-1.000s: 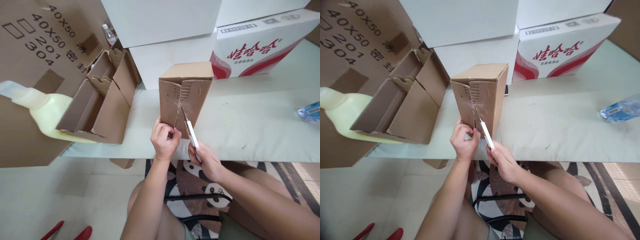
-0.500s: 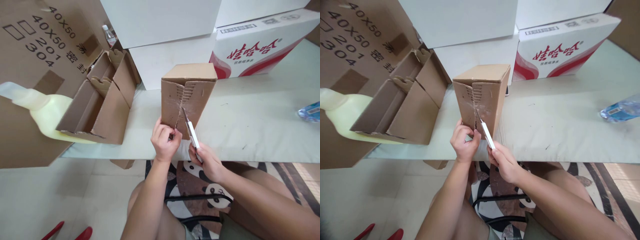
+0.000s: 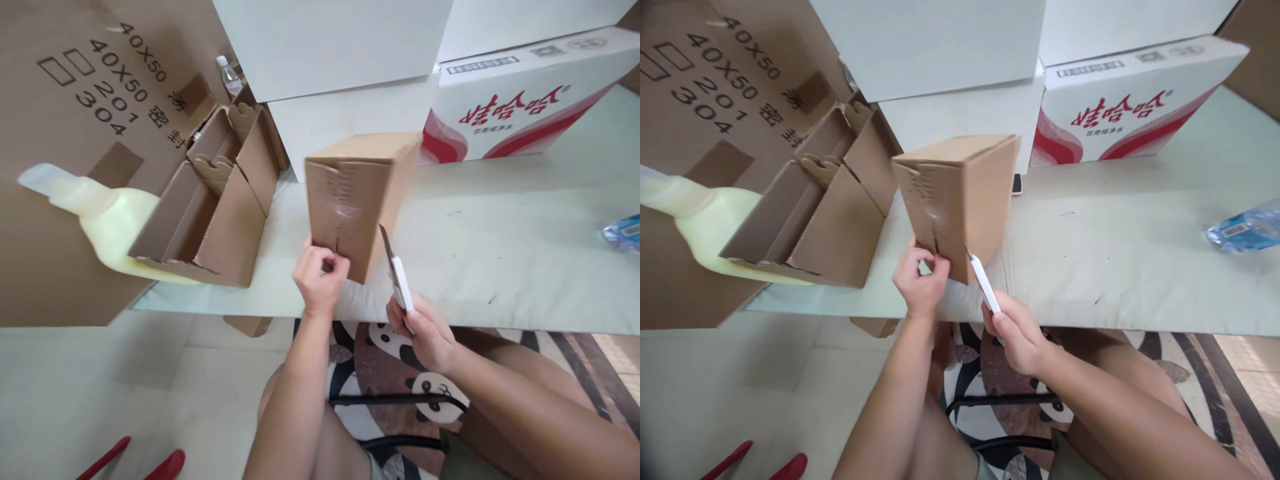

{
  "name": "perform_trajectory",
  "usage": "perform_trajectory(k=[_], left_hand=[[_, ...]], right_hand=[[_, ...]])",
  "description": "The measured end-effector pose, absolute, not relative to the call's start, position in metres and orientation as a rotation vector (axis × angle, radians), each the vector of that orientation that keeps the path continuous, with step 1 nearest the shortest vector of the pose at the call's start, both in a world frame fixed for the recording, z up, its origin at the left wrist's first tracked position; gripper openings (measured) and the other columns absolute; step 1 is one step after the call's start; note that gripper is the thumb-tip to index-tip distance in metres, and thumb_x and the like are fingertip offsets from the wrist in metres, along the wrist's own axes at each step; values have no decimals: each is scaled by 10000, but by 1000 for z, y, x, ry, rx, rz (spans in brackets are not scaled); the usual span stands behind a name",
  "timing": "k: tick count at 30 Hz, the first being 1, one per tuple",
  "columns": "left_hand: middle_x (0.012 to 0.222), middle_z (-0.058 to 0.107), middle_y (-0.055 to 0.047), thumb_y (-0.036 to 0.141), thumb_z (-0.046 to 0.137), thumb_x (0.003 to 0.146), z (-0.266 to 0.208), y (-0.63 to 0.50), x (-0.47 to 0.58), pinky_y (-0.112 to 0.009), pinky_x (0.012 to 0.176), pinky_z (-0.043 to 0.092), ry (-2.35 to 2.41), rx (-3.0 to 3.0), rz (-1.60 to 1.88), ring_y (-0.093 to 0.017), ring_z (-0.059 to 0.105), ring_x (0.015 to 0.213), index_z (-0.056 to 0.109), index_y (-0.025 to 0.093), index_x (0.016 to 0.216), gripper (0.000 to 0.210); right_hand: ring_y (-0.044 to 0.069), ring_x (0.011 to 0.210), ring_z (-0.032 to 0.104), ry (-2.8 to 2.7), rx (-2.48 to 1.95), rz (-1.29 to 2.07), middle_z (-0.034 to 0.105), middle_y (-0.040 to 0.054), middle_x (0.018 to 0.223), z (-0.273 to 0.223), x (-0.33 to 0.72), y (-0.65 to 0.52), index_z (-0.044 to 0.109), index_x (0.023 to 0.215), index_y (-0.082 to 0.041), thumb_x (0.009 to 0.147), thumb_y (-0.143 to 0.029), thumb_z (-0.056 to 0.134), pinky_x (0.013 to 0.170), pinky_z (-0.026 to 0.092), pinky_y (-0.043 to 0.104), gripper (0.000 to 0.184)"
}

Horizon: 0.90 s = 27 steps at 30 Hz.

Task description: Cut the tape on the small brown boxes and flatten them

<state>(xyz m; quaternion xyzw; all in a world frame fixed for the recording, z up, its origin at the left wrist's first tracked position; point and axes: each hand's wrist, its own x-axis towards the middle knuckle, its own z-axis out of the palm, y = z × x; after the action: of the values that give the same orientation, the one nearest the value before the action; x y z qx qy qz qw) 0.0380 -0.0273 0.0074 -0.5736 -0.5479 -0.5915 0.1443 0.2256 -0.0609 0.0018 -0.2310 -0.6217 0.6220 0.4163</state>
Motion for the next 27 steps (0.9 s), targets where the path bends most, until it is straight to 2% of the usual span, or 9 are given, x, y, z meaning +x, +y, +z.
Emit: perform_trajectory(k=[3, 5, 7, 11, 14, 16, 19, 23, 27], left_hand=[[735, 481, 45, 78, 570, 725, 3, -20, 17, -217, 619, 471, -1784, -1288, -1984, -96, 507, 647, 476, 227, 792, 188], [827, 483, 24, 92, 556, 715, -2, -16, 2, -199, 641, 453, -1877, -1052, -2114, -97, 537, 739, 462, 230, 868, 227], [896, 501, 7, 98, 525, 736, -9, -15, -9, -198, 666, 458, -1977, -953, -2183, -99, 553, 784, 446, 243, 959, 278], [1004, 558, -18, 128, 482, 824, -22, -16, -19, -190, 564, 442, -2170, -1011, -2260, -88, 572, 693, 390, 282, 1134, 358], [1105, 570, -48, 129, 512, 824, -28, -16, -17, -178, 527, 445, -2213, -1093, -2208, -83, 598, 693, 375, 299, 1225, 456], [1138, 573, -60, 129, 530, 813, -28, -16, -14, -182, 526, 459, -2219, -1142, -2175, -87, 609, 698, 383, 300, 1255, 496], [1141, 574, -70, 124, 546, 786, -20, -16, -8, -201, 598, 509, -2168, -1139, -2134, -108, 637, 781, 414, 279, 1232, 491], [1107, 530, -62, 115, 548, 762, 1, -19, -1, -252, 819, 554, -1901, -1083, -2073, -141, 636, 1016, 422, 251, 1118, 401], [1085, 497, -50, 111, 550, 759, 14, -23, 4, -288, 905, 551, -1718, -1051, -2045, -142, 619, 1067, 402, 254, 1081, 382]], right_hand=[[127, 494, 311, -1660, -565, 1425, 373, -32, 578, 5, 232, -57, 453, 719, -230, 1013, -521, 375, 481, 262, 301, 421], [133, 507, 346, -1658, -721, 1354, 422, -24, 598, 9, 235, -48, 507, 776, -224, 1015, -506, 381, 492, 289, 300, 391], [139, 519, 381, -1630, -969, 1289, 474, -19, 635, 10, 239, -35, 576, 917, -218, 1013, -494, 387, 512, 319, 299, 348], [185, 597, 501, -1692, -1428, 1068, 560, 10, 680, -1, 246, -4, 619, 1099, -214, 953, -433, 449, 572, 374, 314, 313], [233, 687, 572, -1793, -1563, 937, 648, 57, 753, -13, 250, 11, 612, 1219, -200, 889, -406, 511, 619, 404, 335, 402], [231, 662, 566, -1798, -1575, 954, 649, 58, 738, -17, 251, 15, 606, 1253, -190, 898, -416, 493, 607, 404, 336, 436], [189, 601, 516, -1710, -1504, 1042, 613, 30, 720, -16, 248, 12, 590, 1272, -185, 946, -439, 425, 576, 393, 319, 444], [154, 611, 483, -1609, -1404, 1122, 566, -2, 744, -12, 244, 4, 559, 1286, -185, 970, -449, 414, 579, 380, 299, 437], [145, 626, 470, -1584, -1400, 1168, 547, -10, 765, -11, 241, 0, 560, 1269, -198, 969, -461, 420, 586, 362, 300, 423]])
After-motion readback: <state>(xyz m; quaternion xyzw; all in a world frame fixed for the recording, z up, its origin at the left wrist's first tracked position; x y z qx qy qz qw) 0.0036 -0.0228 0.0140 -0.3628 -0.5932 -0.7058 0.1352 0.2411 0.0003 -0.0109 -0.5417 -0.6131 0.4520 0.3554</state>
